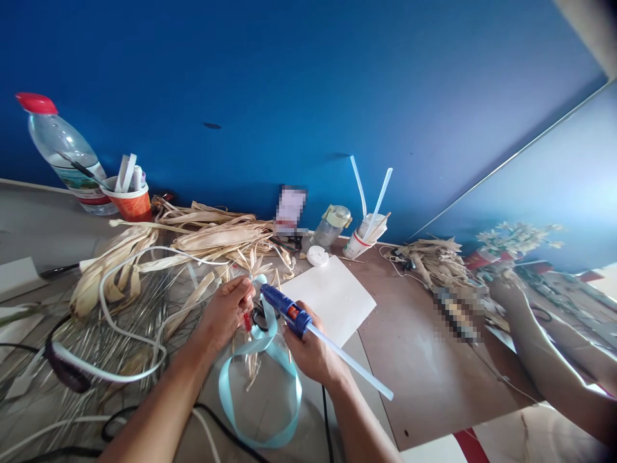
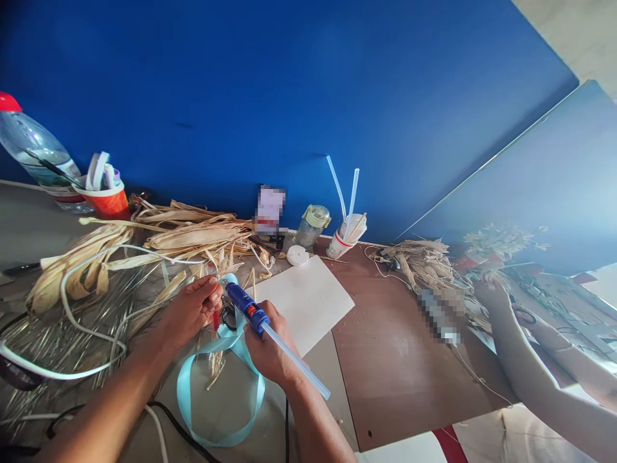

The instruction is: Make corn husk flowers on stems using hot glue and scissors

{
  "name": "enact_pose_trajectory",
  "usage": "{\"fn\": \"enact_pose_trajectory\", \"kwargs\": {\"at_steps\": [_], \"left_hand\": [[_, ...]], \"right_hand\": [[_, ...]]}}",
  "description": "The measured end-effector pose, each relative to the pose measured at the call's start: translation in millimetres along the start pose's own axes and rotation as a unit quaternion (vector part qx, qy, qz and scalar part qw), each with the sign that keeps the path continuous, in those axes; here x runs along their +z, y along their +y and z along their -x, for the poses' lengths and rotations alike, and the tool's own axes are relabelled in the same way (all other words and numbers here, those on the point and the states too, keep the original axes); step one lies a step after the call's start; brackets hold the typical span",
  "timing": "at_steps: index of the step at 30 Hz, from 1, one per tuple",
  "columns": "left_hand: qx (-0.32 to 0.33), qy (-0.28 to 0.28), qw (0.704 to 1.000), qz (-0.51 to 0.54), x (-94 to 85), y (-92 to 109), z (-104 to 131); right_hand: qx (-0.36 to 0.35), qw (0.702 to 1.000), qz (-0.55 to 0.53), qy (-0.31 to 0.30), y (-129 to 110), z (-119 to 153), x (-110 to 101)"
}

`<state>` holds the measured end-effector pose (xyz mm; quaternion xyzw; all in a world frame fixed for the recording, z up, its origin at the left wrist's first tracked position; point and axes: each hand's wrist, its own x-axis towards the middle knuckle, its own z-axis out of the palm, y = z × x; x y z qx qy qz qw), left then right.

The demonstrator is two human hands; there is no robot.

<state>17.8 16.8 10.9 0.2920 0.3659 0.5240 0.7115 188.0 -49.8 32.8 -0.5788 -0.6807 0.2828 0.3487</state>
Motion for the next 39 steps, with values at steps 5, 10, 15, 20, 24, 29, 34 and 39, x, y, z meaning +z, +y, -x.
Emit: {"fn": "enact_pose_trajectory", "kwargs": {"at_steps": [5, 10, 15, 20, 24, 29, 34, 39], "left_hand": [[-0.002, -0.005, 1.000, 0.022, -2.6, -1, -3], [-0.001, -0.012, 0.999, 0.044, -5.2, -3, -5], [-0.002, -0.030, 0.997, 0.070, -6.1, -2, -3], [-0.010, -0.042, 0.995, 0.088, -5.2, -1, -2], [-0.006, -0.053, 0.995, 0.088, -3.9, -1, 0], [-0.002, -0.065, 0.994, 0.089, -2.8, 0, 1], [-0.003, -0.060, 0.994, 0.086, -1.9, 2, 3], [-0.004, -0.051, 0.994, 0.096, -2.0, 0, 1]], "right_hand": [[0.001, 1.000, -0.031, -0.001, -7, 0, -7], [-0.002, 0.996, -0.069, 0.048, -9, 4, -28], [0.152, 0.923, -0.322, 0.147, 15, 10, -51], [0.255, 0.804, -0.535, 0.044, 53, 10, -62], [0.352, 0.805, -0.477, -0.008, 75, 9, -65], [0.431, 0.798, -0.415, -0.074, 83, 0, -72], [0.434, 0.807, -0.390, -0.095, 92, -7, -72], [0.378, 0.898, -0.214, -0.075, 84, 2, -74]]}}
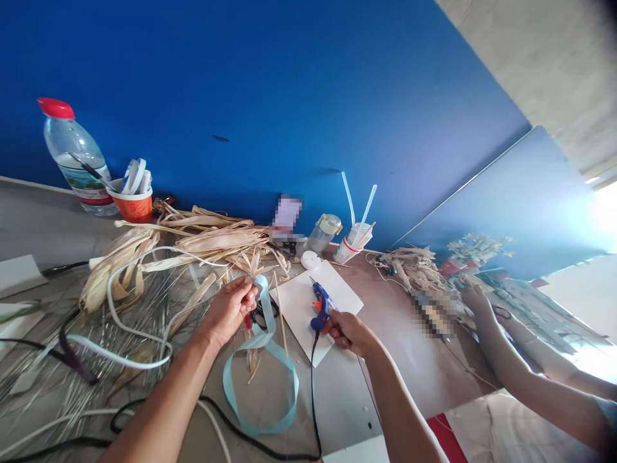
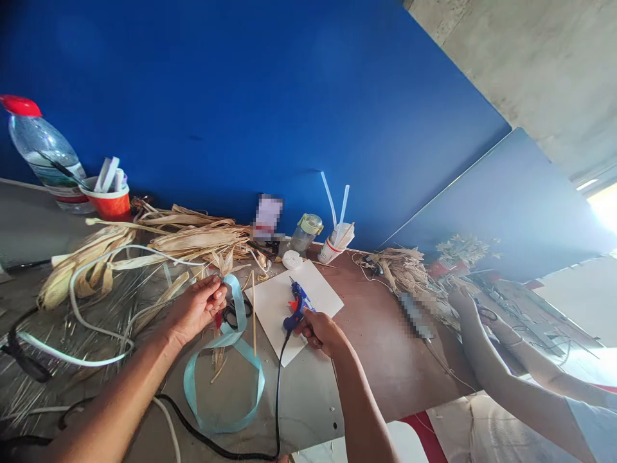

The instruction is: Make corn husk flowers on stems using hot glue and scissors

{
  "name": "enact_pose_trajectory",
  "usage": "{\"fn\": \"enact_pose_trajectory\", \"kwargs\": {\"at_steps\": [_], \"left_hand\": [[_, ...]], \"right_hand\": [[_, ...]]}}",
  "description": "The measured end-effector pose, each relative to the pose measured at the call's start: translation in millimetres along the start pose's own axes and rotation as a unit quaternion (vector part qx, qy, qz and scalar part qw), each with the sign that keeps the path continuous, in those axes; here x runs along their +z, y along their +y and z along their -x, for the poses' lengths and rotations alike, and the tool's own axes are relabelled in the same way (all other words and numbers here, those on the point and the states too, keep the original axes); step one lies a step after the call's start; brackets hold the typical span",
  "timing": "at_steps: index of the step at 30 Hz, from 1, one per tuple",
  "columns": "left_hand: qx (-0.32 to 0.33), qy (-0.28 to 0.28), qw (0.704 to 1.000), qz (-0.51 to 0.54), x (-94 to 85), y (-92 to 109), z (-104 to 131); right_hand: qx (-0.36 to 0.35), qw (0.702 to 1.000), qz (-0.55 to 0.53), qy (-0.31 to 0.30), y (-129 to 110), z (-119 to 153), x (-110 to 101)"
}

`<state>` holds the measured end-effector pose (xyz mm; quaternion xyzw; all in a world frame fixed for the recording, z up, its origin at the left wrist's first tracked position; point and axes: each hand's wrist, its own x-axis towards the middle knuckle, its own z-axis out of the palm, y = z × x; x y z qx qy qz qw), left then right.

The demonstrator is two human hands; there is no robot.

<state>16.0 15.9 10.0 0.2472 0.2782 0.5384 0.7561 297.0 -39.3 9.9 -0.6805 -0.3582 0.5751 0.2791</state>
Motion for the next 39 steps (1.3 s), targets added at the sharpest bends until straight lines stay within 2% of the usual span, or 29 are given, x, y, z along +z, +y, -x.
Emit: {"fn": "enact_pose_trajectory", "kwargs": {"at_steps": [3, 5, 7, 10, 12, 14, 17, 22, 25, 29, 36, 39], "left_hand": [[-0.003, -0.009, 1.000, 0.006, -1.2, -2, -1], [-0.013, -0.012, 1.000, 0.002, -1.8, -2, -1], [-0.026, -0.016, 0.999, -0.009, -2.1, -1, -1], [-0.048, -0.036, 0.998, -0.023, -2.2, 1, 1], [-0.064, -0.055, 0.996, -0.030, -2.1, 3, 2], [-0.079, -0.071, 0.994, -0.040, -2.0, 4, 3], [-0.092, -0.075, 0.990, -0.075, -2.0, 4, 3], [-0.072, -0.047, 0.990, -0.109, -3.2, 0, 1], [-0.067, -0.031, 0.990, -0.119, -3.5, -3, 0], [-0.059, -0.012, 0.990, -0.127, -1.3, -5, 0], [-0.022, 0.009, 0.992, -0.123, 2.1, -7, -1], [-0.006, 0.016, 0.989, -0.147, 0.6, -9, -2]], "right_hand": [[-0.128, 0.980, 0.130, 0.078, -13, 20, 13], [-0.228, 0.961, 0.124, 0.096, -27, 30, 30], [-0.314, 0.942, 0.065, 0.093, -44, 30, 55], [-0.353, 0.935, 0.013, 0.023, -62, 16, 93], [-0.339, 0.937, -0.055, -0.058, -67, 5, 113], [-0.295, 0.939, -0.120, -0.127, -66, -4, 125], [-0.225, 0.946, -0.173, -0.156, -62, -9, 130], [-0.199, 0.957, -0.172, -0.120, -57, -9, 127], [-0.223, 0.962, -0.132, -0.084, -59, -8, 127], [-0.278, 0.961, -0.009, 0.003, -63, -2, 125], [-0.372, 0.920, 0.106, 0.064, -63, 8, 127], [-0.394, 0.908, 0.128, 0.066, -62, 10, 126]]}}
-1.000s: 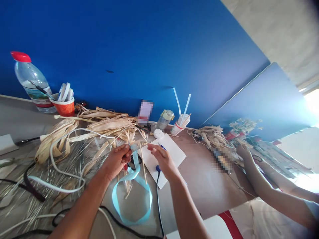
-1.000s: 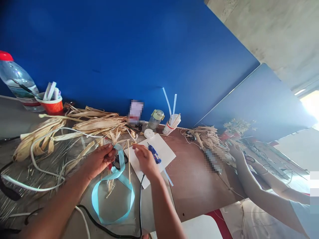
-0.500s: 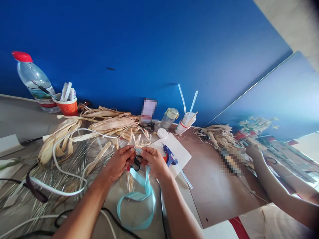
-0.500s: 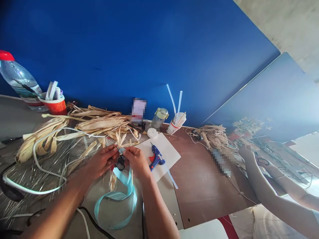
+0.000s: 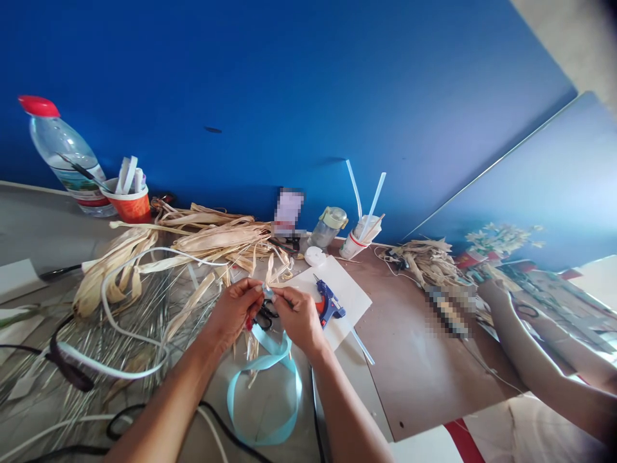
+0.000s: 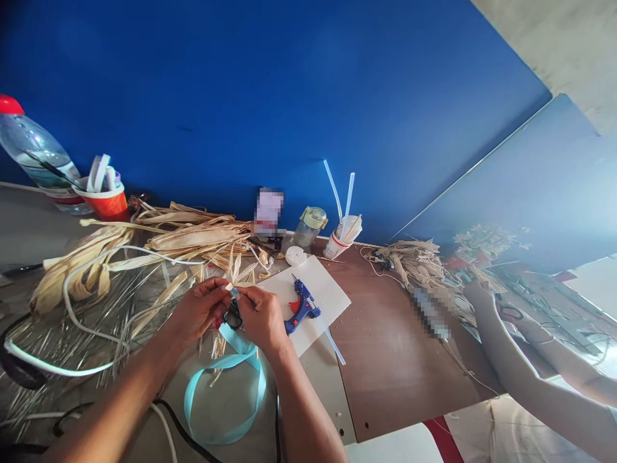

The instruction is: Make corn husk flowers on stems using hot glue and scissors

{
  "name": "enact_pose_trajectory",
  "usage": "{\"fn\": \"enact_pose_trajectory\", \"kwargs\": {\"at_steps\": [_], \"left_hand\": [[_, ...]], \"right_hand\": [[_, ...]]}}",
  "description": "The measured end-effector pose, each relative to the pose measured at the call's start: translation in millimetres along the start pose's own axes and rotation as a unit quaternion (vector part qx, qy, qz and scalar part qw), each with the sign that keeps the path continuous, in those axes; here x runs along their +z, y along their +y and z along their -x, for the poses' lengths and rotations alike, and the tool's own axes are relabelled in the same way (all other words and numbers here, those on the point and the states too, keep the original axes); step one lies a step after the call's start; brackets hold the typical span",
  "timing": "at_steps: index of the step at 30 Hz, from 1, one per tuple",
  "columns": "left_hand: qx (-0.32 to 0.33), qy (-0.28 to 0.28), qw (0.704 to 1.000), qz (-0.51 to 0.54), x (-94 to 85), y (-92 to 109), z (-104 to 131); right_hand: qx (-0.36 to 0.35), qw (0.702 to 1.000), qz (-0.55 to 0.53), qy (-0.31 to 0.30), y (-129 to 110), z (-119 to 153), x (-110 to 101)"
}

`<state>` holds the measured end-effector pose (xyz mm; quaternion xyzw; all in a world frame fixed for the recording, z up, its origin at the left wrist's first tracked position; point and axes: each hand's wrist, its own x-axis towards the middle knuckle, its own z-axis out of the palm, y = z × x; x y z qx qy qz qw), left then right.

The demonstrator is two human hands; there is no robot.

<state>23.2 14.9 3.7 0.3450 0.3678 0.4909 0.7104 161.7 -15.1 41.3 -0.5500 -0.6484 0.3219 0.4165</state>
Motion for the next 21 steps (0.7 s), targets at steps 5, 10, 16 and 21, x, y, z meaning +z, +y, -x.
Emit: {"fn": "enact_pose_trajectory", "kwargs": {"at_steps": [5, 10, 16, 21], "left_hand": [[0.041, 0.019, 0.998, -0.051, 1.8, -5, -1], [0.071, 0.051, 0.987, -0.134, 7.9, -1, 6], [0.193, 0.090, 0.942, -0.258, 10.7, 2, 14], [0.363, 0.098, 0.819, -0.435, 5.4, -5, 13]], "right_hand": [[-0.046, 0.999, 0.025, 0.000, -1, 3, -1], [-0.037, 0.999, 0.010, 0.020, -2, 5, 1], [0.002, 0.999, -0.030, 0.036, 0, 8, 5], [0.027, 0.995, -0.054, 0.076, -5, 12, 12]]}}
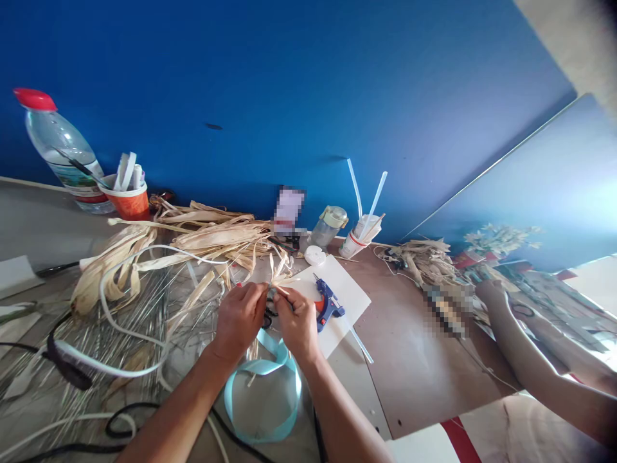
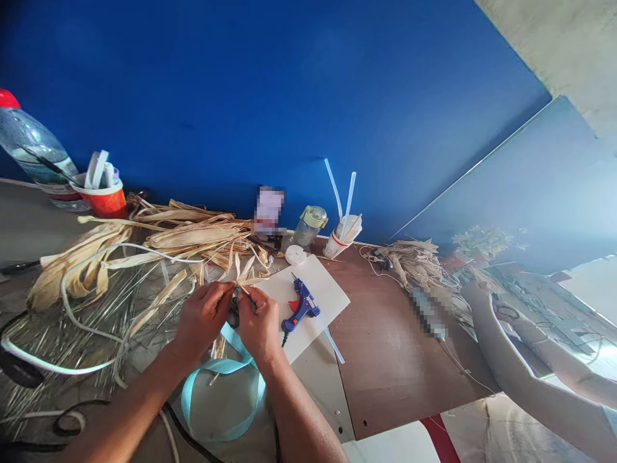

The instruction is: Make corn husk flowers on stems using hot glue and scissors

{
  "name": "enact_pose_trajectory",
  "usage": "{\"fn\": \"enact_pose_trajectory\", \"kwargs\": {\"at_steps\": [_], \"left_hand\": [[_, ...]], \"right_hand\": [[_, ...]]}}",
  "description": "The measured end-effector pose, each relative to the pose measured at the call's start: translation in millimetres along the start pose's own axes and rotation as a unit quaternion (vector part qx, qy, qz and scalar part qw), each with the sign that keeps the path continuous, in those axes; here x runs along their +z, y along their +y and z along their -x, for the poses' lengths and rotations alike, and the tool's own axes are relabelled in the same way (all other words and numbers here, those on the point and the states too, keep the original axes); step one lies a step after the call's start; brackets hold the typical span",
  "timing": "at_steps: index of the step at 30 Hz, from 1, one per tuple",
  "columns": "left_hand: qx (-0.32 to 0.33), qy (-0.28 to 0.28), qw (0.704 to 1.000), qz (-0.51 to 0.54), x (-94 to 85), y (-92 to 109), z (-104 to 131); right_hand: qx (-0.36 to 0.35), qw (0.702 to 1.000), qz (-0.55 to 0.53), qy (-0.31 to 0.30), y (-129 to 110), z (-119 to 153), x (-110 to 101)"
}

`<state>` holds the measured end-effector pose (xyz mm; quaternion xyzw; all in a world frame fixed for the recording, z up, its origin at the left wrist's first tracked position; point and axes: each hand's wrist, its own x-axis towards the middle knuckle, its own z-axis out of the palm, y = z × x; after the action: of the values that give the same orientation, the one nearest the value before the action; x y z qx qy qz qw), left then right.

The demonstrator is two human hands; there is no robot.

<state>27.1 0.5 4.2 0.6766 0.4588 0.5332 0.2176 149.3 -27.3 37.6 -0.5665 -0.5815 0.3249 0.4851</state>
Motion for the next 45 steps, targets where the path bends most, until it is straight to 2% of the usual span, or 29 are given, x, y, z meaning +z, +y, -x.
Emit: {"fn": "enact_pose_trajectory", "kwargs": {"at_steps": [3, 7, 11, 15, 20, 24, 26, 27, 29, 32, 34, 37, 39, 41, 42, 45], "left_hand": [[0.123, -0.015, 0.979, -0.164, 1.8, -2, 2], [0.204, -0.006, 0.950, -0.238, 3.5, 2, 4], [0.214, -0.001, 0.949, -0.230, 6.2, 4, 5], [0.226, -0.003, 0.949, -0.220, 9.7, 1, 6], [0.209, -0.038, 0.957, -0.197, 15.7, 0, 8], [0.132, -0.099, 0.984, -0.070, 16.2, 5, 8], [0.047, -0.113, 0.992, 0.024, 12.5, 8, 5], [-0.003, -0.099, 0.993, 0.061, 9.8, 10, 2], [-0.124, -0.074, 0.982, 0.119, 3.7, 13, -4], [-0.266, -0.125, 0.936, 0.192, -4.7, 12, -13], [-0.281, -0.144, 0.924, 0.217, -9.3, 10, -17], [-0.252, -0.157, 0.930, 0.217, -14.1, 6, -20], [-0.263, -0.171, 0.923, 0.224, -15.0, 4, -19], [-0.297, -0.212, 0.897, 0.250, -13.6, 4, -16], [-0.313, -0.215, 0.883, 0.275, -12.1, 4, -14], [-0.357, -0.182, 0.825, 0.399, -7.6, 4, -12]], "right_hand": [[0.026, 0.998, -0.038, 0.032, -5, 2, 5], [0.055, 0.994, -0.061, 0.067, -8, 1, 6], [0.069, 0.993, -0.065, 0.071, -8, -1, 2], [0.048, 0.995, -0.035, 0.076, -8, -1, -2], [0.055, 0.994, -0.030, 0.094, -7, -2, -3], [0.092, 0.983, -0.115, 0.111, 6, -9, -4], [0.117, 0.974, -0.169, 0.098, 12, -13, -4], [0.130, 0.969, -0.196, 0.083, 15, -15, -4], [0.148, 0.957, -0.243, 0.046, 17, -17, -3], [0.166, 0.948, -0.271, -0.002, 17, -17, -1], [0.175, 0.950, -0.256, -0.020, 18, -17, -2], [0.179, 0.957, -0.225, -0.044, 19, -18, -4], [0.176, 0.961, -0.199, -0.072, 18, -18, -7], [0.169, 0.966, -0.166, -0.104, 15, -17, -8], [0.165, 0.967, -0.152, -0.118, 14, -17, -8], [0.151, 0.972, -0.115, -0.137, 10, -15, -7]]}}
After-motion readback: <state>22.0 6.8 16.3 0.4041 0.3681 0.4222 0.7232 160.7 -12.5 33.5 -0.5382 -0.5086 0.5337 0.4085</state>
